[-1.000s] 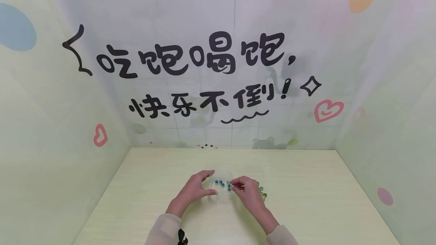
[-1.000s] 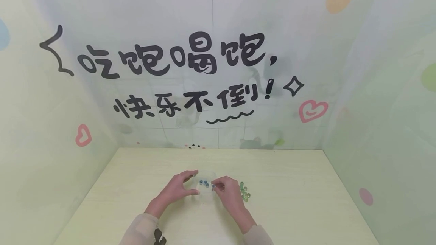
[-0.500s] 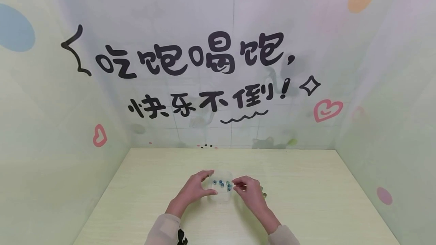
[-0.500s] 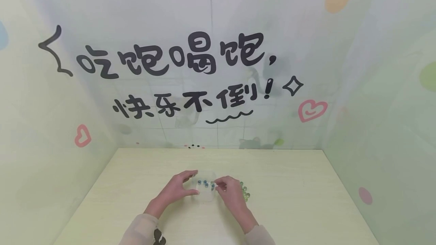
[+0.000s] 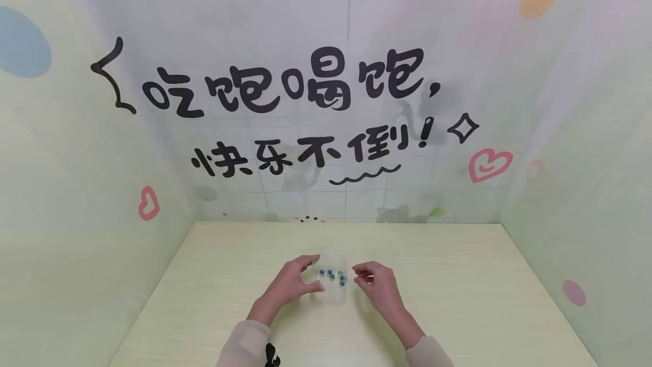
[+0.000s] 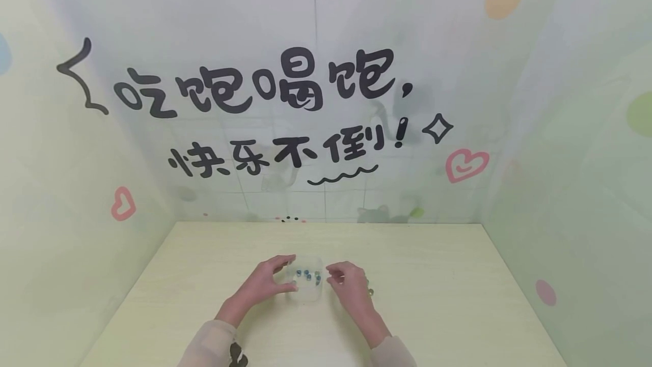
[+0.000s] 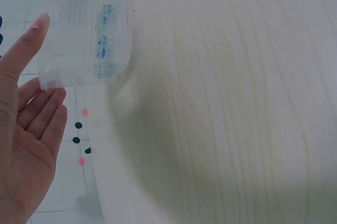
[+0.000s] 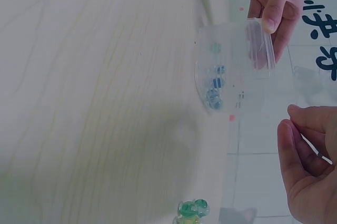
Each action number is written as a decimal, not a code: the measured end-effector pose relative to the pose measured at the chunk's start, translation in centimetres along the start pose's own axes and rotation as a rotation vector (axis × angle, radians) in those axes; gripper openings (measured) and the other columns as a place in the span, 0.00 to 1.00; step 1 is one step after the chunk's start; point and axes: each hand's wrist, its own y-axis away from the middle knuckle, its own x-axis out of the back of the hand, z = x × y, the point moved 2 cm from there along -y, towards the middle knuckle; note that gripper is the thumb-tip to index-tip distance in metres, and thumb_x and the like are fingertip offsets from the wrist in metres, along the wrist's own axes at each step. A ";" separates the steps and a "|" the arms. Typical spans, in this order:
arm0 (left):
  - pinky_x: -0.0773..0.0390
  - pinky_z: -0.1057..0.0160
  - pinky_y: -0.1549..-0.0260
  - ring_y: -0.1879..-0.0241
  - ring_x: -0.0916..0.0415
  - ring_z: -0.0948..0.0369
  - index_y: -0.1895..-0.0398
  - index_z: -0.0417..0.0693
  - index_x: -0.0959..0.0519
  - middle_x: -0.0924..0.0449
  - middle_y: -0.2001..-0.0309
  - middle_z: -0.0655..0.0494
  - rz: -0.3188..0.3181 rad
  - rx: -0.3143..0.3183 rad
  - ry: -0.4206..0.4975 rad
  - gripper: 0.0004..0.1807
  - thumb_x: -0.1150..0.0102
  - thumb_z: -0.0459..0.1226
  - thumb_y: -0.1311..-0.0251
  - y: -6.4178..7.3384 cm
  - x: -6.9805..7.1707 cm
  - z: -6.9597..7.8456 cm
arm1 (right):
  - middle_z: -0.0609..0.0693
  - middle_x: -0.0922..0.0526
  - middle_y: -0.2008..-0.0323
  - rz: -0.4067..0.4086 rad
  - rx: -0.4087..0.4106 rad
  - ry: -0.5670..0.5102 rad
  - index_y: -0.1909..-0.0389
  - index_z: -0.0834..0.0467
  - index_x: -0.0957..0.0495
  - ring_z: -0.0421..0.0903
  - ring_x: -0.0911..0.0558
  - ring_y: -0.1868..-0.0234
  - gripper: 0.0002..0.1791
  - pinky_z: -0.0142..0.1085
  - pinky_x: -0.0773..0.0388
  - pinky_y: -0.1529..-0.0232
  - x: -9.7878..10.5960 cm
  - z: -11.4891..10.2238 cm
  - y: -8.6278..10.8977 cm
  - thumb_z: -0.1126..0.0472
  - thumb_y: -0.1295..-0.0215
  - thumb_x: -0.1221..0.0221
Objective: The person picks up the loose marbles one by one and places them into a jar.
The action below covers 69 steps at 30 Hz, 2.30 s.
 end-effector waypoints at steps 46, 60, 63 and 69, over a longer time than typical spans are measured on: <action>0.23 0.46 0.36 0.34 0.29 0.42 0.31 0.40 0.31 0.28 0.33 0.40 -0.010 0.000 0.021 0.42 0.24 0.43 0.48 0.1 0.2 0.1 | 0.61 0.12 0.63 0.087 -0.104 -0.029 0.60 0.67 0.15 0.48 0.15 0.63 0.11 0.28 0.14 0.61 3.4 2.8 0.3 0.76 0.44 0.34; 0.23 0.46 0.36 0.35 0.28 0.41 0.31 0.39 0.30 0.27 0.33 0.40 -0.006 -0.009 0.025 0.42 0.24 0.43 0.48 0.0 0.2 0.1 | 0.60 0.12 0.62 0.113 -0.139 0.005 0.59 0.67 0.15 0.48 0.15 0.62 0.11 0.29 0.13 0.60 4.7 4.0 0.9 0.76 0.44 0.34; 0.23 0.46 0.36 0.35 0.28 0.41 0.31 0.39 0.31 0.28 0.33 0.39 -0.006 -0.010 0.022 0.42 0.24 0.43 0.48 0.0 0.2 0.0 | 0.60 0.12 0.62 0.117 -0.153 0.007 0.59 0.67 0.15 0.47 0.15 0.62 0.11 0.28 0.13 0.60 4.9 4.4 1.1 0.76 0.44 0.34; 0.23 0.46 0.36 0.35 0.29 0.41 0.31 0.40 0.31 0.28 0.33 0.40 -0.005 -0.001 0.020 0.42 0.24 0.43 0.48 0.1 0.2 0.1 | 0.59 0.12 0.63 0.118 -0.172 0.019 0.59 0.67 0.15 0.45 0.16 0.63 0.11 0.28 0.14 0.61 5.1 5.1 1.5 0.75 0.44 0.34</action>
